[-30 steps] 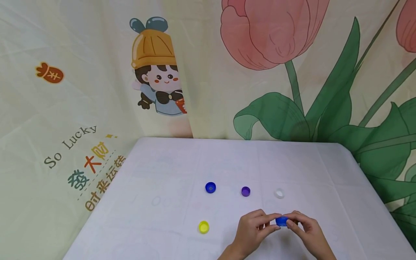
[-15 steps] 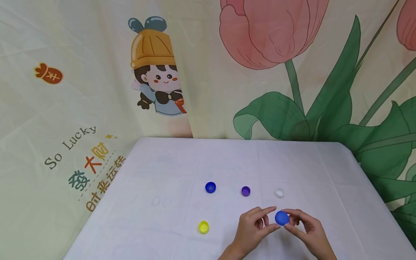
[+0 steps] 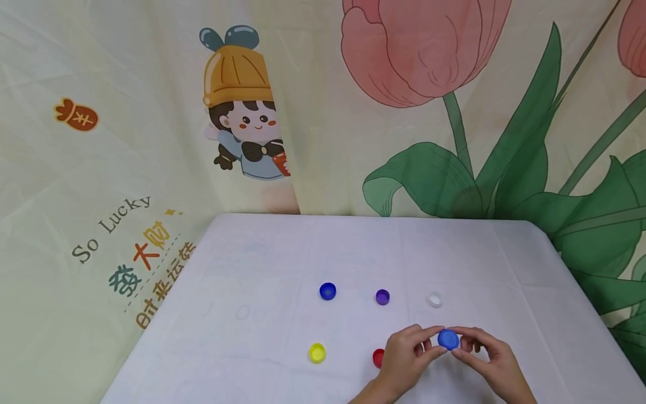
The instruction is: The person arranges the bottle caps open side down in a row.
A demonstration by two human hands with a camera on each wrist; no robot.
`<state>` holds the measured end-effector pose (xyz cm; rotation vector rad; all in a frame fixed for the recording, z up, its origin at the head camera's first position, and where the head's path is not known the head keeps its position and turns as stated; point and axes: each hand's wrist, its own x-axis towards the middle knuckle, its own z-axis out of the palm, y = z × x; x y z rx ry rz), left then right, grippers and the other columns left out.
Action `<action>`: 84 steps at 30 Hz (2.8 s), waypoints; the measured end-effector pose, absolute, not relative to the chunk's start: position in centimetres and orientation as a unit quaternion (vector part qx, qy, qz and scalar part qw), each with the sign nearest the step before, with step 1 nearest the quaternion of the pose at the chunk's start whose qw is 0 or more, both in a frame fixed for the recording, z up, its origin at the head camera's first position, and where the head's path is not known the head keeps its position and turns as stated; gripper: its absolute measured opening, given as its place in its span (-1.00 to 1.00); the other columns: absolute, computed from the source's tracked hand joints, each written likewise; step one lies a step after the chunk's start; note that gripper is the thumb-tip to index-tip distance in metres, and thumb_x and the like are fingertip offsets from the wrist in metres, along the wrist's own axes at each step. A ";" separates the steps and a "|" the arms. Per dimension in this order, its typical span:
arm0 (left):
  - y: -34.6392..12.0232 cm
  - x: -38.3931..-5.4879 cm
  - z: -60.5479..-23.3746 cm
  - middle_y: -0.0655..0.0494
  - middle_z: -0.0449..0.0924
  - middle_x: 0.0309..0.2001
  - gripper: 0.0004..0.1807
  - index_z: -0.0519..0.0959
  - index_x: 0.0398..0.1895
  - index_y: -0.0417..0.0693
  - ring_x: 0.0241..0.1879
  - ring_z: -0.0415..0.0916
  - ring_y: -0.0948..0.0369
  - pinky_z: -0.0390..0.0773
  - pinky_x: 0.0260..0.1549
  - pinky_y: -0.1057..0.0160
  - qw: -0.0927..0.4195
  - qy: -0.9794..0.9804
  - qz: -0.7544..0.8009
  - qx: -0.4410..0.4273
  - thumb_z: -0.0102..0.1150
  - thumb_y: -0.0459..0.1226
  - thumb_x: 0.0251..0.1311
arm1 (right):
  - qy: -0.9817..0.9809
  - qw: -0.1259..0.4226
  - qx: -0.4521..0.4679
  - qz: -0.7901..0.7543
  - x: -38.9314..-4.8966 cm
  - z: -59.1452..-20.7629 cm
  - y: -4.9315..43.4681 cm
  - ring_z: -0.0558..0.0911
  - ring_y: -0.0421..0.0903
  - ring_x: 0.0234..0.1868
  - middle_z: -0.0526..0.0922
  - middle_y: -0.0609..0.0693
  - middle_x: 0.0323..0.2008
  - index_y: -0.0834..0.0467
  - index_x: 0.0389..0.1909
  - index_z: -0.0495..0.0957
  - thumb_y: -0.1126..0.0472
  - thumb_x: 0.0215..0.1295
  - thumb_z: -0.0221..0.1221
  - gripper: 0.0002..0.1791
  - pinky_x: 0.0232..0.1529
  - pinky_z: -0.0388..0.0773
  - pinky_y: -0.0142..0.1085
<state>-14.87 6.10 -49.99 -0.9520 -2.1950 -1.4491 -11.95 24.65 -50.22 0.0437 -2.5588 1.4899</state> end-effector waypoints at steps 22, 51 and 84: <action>8.2 -14.6 -53.9 0.50 0.33 -0.73 -0.71 0.68 -0.18 0.16 -0.67 0.17 0.61 0.11 -0.68 0.59 0.072 -0.904 -0.331 -0.261 0.33 -0.06 -0.02 | -0.880 -0.078 -0.059 0.464 -12.6 -53.1 26.5 0.40 -0.19 -0.46 0.45 -0.05 -0.51 0.16 -0.14 0.61 0.10 -0.07 0.39 -0.58 -0.46 0.36 -0.40; 7.4 -14.9 -53.1 0.47 0.33 -0.70 -0.60 0.66 -0.10 0.04 -0.64 0.20 0.58 0.19 -0.61 0.60 0.088 -0.906 -0.304 -0.281 0.38 -0.08 -0.07 | -0.908 -0.065 -0.064 0.410 -12.8 -53.3 26.0 0.36 -0.20 -0.52 0.43 -0.10 -0.55 0.15 -0.01 0.57 0.11 -0.16 0.44 -0.41 -0.52 0.32 -0.41; -5.3 -16.9 -53.1 0.32 0.37 -0.50 -0.55 0.63 -0.11 0.04 -0.54 0.27 0.44 0.30 -0.54 0.53 0.001 -0.878 -0.380 -0.290 0.40 -0.04 -0.12 | -0.875 -0.010 0.112 0.471 -12.9 -54.1 15.0 0.40 -0.28 -0.45 0.45 -0.19 -0.46 0.13 -0.02 0.55 0.03 -0.02 0.37 -0.49 -0.41 0.39 -0.43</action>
